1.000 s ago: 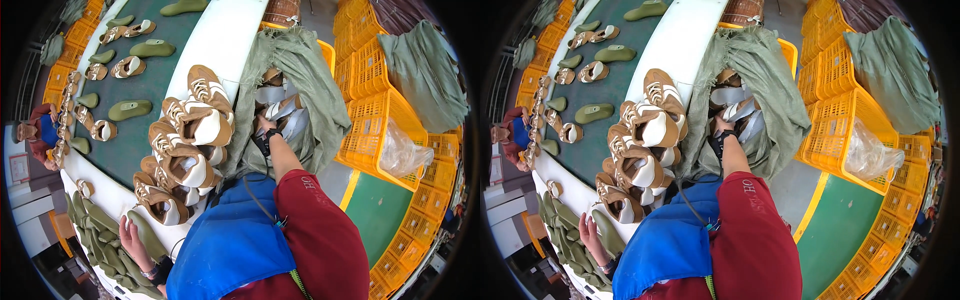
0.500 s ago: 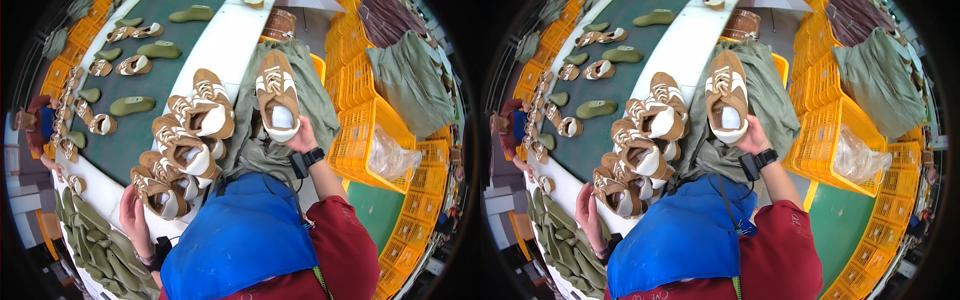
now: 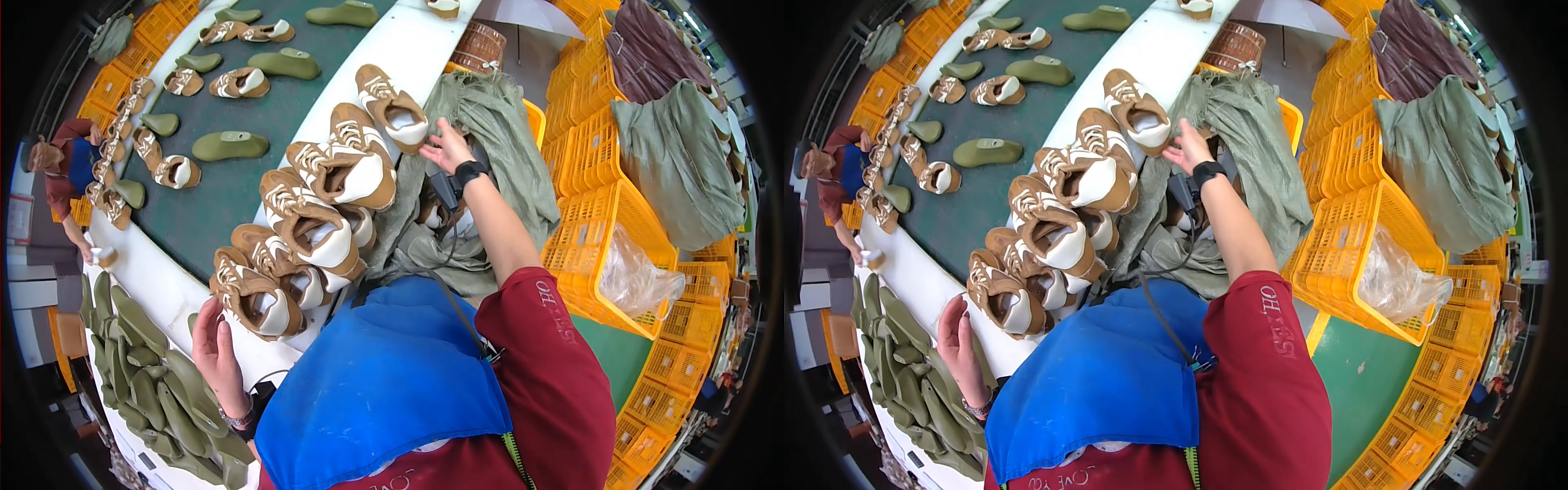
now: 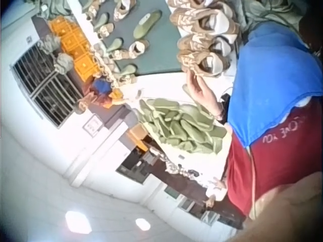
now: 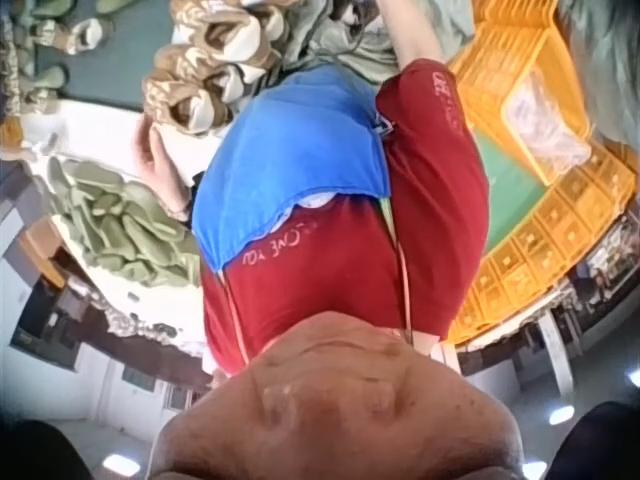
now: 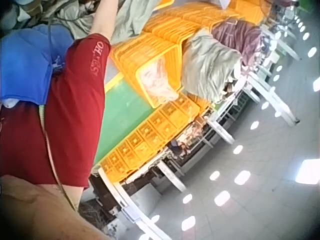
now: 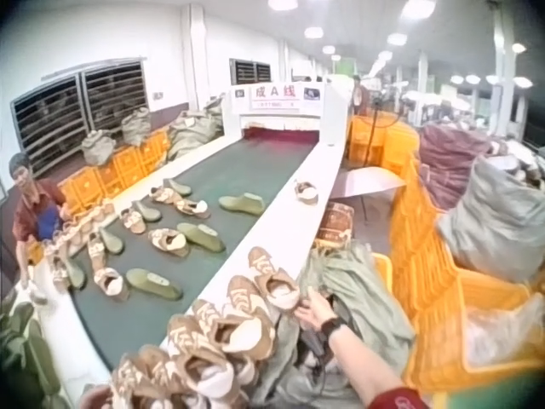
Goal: Organizing shoes and shoe lasts on a conveyor belt and workstation in a shoe factory.
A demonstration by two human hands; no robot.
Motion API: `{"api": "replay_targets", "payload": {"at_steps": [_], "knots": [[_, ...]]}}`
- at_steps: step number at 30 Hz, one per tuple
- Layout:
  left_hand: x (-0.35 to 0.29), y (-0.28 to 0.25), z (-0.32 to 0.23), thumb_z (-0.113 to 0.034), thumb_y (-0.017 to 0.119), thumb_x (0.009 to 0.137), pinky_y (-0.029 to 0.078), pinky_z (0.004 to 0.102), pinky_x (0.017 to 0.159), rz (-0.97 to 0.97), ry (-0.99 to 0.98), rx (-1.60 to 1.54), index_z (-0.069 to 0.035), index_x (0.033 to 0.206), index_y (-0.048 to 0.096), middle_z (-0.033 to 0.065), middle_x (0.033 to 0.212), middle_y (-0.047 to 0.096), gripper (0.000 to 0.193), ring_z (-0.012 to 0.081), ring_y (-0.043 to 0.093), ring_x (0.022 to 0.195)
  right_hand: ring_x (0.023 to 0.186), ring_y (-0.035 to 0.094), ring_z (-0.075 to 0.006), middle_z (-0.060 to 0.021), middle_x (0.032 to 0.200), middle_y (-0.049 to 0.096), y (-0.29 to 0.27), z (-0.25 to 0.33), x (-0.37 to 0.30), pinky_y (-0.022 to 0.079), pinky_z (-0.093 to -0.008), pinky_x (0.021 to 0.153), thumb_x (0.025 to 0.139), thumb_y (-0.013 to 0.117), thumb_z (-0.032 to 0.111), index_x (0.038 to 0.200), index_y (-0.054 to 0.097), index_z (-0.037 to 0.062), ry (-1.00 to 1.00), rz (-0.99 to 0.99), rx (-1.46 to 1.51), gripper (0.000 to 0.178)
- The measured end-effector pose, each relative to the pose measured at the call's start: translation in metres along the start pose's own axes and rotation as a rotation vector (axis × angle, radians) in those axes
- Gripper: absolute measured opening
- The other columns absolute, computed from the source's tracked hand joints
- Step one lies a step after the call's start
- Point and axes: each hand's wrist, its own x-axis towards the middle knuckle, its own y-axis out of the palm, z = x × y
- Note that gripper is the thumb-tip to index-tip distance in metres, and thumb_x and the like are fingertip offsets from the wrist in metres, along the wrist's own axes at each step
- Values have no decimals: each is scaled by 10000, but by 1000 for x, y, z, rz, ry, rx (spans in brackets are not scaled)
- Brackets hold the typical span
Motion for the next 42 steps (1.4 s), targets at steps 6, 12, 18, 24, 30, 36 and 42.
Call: {"api": "replay_targets", "payload": {"at_steps": [6,12,18,24,30,36,42], "knots": [[-2,10,2,-6,471,864,368,310,947,-8,-60,27,55,1155,476,128,1140,533,297,195,501,1075,847,608,-263,-94,945,624,-154,-58,8,452,-365,821,784,578,279,965,609,57,-30,273,-1671,287],[5,21,-3,-1,473,864,374,313,941,28,-74,49,64,1146,476,148,1128,539,289,206,512,1065,1077,501,-290,-96,1068,590,-157,-108,-75,380,-453,863,777,517,214,987,648,114,57,594,-2492,267],[10,28,-5,-6,473,868,370,315,944,82,-51,98,70,1143,473,155,1103,547,285,213,514,1062,837,607,-299,-171,852,625,-188,-69,-37,471,-407,719,754,513,123,869,662,86,-182,338,-2476,192],[13,25,-4,-15,492,864,381,313,933,92,-17,80,62,1133,482,155,1078,558,280,206,529,1036,701,624,-291,-197,773,629,-128,62,-74,484,-334,649,704,626,141,819,616,-30,-472,-14,-1518,206],[13,31,-7,-19,525,831,426,279,837,75,11,-1,44,1089,524,116,1030,593,266,180,562,951,864,597,-141,-90,1005,611,-37,108,-150,474,-266,769,834,594,151,1052,533,-46,-175,264,-317,301],[28,37,-16,-32,563,794,455,307,815,235,238,-14,14,1087,537,125,983,619,298,213,597,926,816,532,-82,-36,924,599,73,82,-211,437,-251,708,823,585,101,1036,548,-27,-638,452,-752,251],[23,22,-37,-620,453,793,401,442,931,656,-205,-1206,-102,1397,50,153,1368,289,892,289,373,1220,975,520,-281,-87,1020,573,167,54,-239,413,-398,857,637,574,-26,961,642,111,-1829,533,-1266,359]]}}
